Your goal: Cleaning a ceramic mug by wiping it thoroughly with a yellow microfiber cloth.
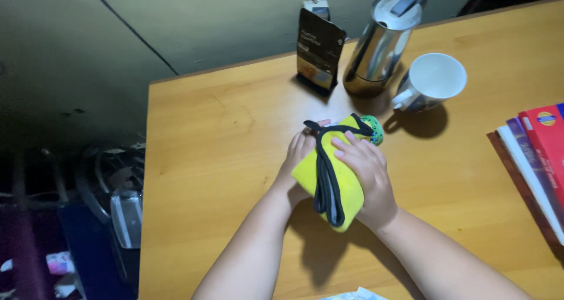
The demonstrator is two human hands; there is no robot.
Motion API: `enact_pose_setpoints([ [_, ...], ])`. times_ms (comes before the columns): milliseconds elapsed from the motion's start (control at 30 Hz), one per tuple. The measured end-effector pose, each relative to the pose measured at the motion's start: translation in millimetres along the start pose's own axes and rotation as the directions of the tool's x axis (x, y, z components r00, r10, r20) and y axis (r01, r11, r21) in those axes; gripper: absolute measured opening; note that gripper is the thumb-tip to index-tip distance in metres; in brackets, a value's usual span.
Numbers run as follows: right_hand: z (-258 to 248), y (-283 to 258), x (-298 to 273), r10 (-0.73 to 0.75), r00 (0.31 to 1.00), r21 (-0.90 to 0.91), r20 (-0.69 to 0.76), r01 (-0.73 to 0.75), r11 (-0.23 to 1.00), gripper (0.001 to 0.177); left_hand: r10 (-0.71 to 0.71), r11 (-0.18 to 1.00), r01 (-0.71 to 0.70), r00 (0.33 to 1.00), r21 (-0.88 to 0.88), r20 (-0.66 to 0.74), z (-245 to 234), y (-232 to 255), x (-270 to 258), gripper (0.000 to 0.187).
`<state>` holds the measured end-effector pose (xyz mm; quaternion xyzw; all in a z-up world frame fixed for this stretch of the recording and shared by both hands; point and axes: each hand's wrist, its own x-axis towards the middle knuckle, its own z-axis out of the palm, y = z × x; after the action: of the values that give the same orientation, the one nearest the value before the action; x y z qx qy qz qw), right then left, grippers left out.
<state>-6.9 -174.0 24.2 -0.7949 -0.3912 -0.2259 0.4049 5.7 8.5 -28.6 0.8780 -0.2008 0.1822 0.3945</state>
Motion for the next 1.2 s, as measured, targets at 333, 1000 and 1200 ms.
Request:
enact_pose_setpoints([
  [333, -10, 24, 4, 0.219, 0.953, -0.014, -0.211, -0.227, 0.974, 0.066, -0.21, 0.975, 0.213, 0.977, -0.061, 0.044, -10, 28, 9, 0.103],
  [1000, -4, 18, 0, 0.123, 0.988, -0.089, -0.096, -0.132, 0.987, 0.053, -0.058, 0.95, 0.05, 0.998, 0.308, 0.014, 6, 12, -2, 0.071],
  [1200, -4, 28, 0, 0.239, 0.942, -0.03, -0.234, -0.253, 0.967, 0.064, -0.319, 0.947, 0.318, 0.947, 0.043, 0.033, -12, 32, 12, 0.093],
])
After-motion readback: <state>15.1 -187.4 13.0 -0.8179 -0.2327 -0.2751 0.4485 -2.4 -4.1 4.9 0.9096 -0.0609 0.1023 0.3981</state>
